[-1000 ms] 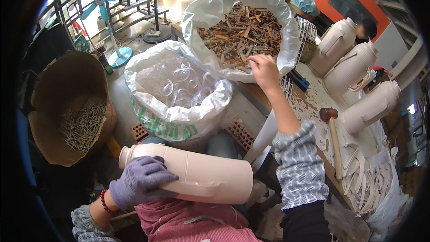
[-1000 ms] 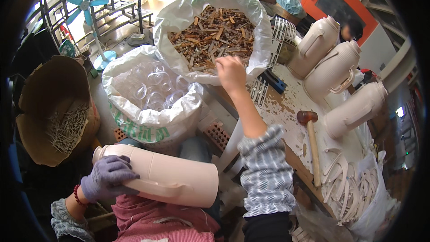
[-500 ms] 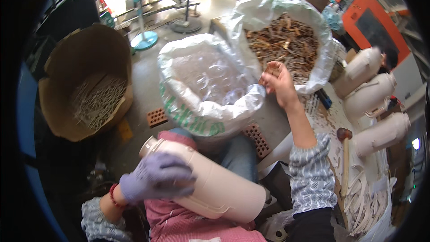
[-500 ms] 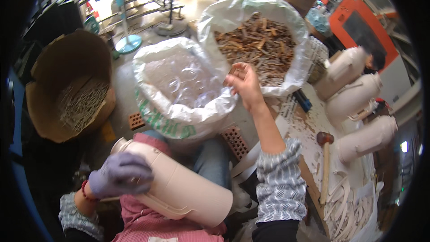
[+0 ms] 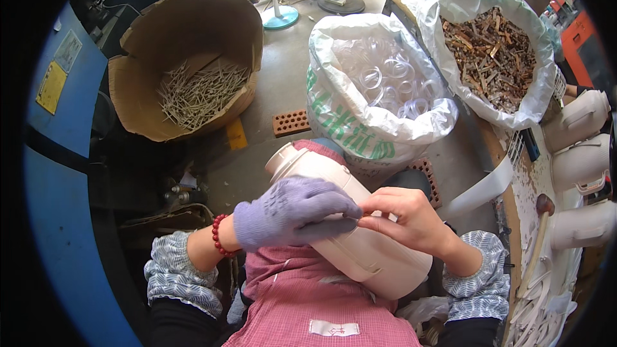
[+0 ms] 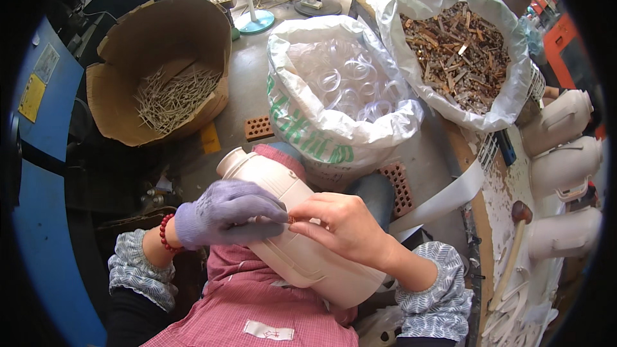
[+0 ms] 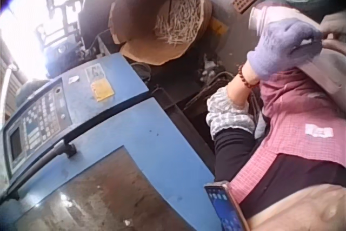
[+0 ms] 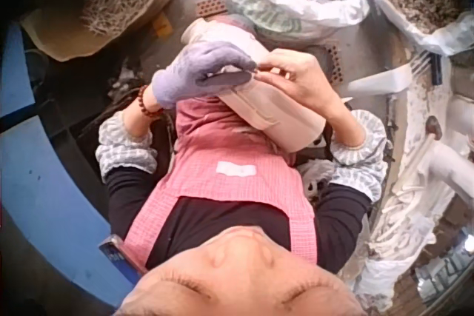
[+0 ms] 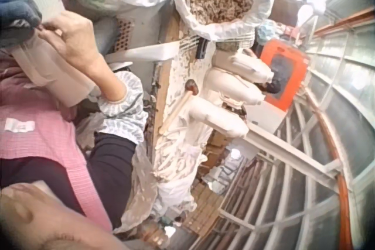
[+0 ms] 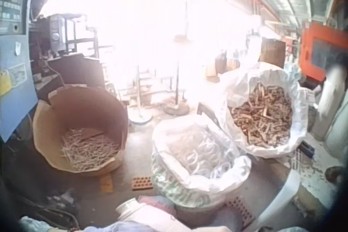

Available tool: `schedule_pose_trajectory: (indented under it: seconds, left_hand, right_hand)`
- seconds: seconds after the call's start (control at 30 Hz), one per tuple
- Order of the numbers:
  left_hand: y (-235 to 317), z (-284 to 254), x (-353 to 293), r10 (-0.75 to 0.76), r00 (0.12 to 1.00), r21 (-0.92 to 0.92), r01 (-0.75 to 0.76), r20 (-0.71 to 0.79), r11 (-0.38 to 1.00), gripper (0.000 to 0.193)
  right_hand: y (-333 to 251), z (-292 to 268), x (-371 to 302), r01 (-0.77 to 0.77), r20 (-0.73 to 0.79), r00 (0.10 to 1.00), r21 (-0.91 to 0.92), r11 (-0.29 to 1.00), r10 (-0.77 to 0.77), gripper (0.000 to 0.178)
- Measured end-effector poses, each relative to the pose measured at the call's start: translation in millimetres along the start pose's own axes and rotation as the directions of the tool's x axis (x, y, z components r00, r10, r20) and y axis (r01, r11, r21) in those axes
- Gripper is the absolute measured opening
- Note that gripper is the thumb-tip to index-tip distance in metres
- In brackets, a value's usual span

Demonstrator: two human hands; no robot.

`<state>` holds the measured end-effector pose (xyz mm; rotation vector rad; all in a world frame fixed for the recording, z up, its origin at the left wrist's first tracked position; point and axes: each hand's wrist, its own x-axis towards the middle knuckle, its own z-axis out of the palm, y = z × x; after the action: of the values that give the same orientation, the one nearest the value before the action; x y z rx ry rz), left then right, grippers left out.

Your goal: The person sits on the floor and assembles white plastic kettles by inserting wooden stoppers into the spouts and attaching handles. The person repeatedly picks up kettle bodies, inserts stoppers, and secures handles, placing finished units aside.

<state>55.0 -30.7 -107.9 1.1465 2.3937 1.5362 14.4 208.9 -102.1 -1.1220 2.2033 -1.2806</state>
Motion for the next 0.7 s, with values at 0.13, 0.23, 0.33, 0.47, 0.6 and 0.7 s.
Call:
schedule_pose_trajectory:
  seconds: [0.13, 0.23, 0.33, 0.47, 0.6, 0.7]
  left_hand:
    - [1, 13, -31, 0.031, 0.999, 0.146, -0.027, -0.022, 0.989, 0.053]
    - [-8, 17, -43, 0.018, 0.999, 0.24, -0.007, -0.047, 0.971, 0.058]
    - [-10, 19, -45, 0.029, 0.997, 0.207, -0.013, -0.075, 0.978, 0.057]
    - [-14, 19, -49, 0.06, 0.996, 0.221, -0.045, -0.063, 0.974, 0.055]
    - [-11, 12, -40, 0.183, 0.978, 0.394, -0.208, 0.101, 0.895, 0.048]
    - [-14, 11, -37, 0.224, 0.964, 0.446, -0.265, 0.143, 0.855, 0.047]
  right_hand:
    - [1, 10, -15, -0.034, 0.099, 0.995, 0.042, 0.999, 0.029, 0.016]
    - [-2, 23, -13, -0.08, 0.182, 0.981, 0.095, 0.992, 0.061, 0.017]
    - [-3, 31, -13, -0.092, 0.197, 0.978, 0.101, 0.991, 0.071, 0.017]
    - [-6, 34, -14, -0.093, 0.184, 0.98, 0.098, 0.991, 0.073, 0.016]
    - [-8, 37, -15, -0.079, 0.181, 0.981, 0.071, 0.994, 0.065, 0.019]
    - [-11, 42, -22, 0.04, 0.048, 0.998, -0.122, 0.992, -0.035, 0.029]
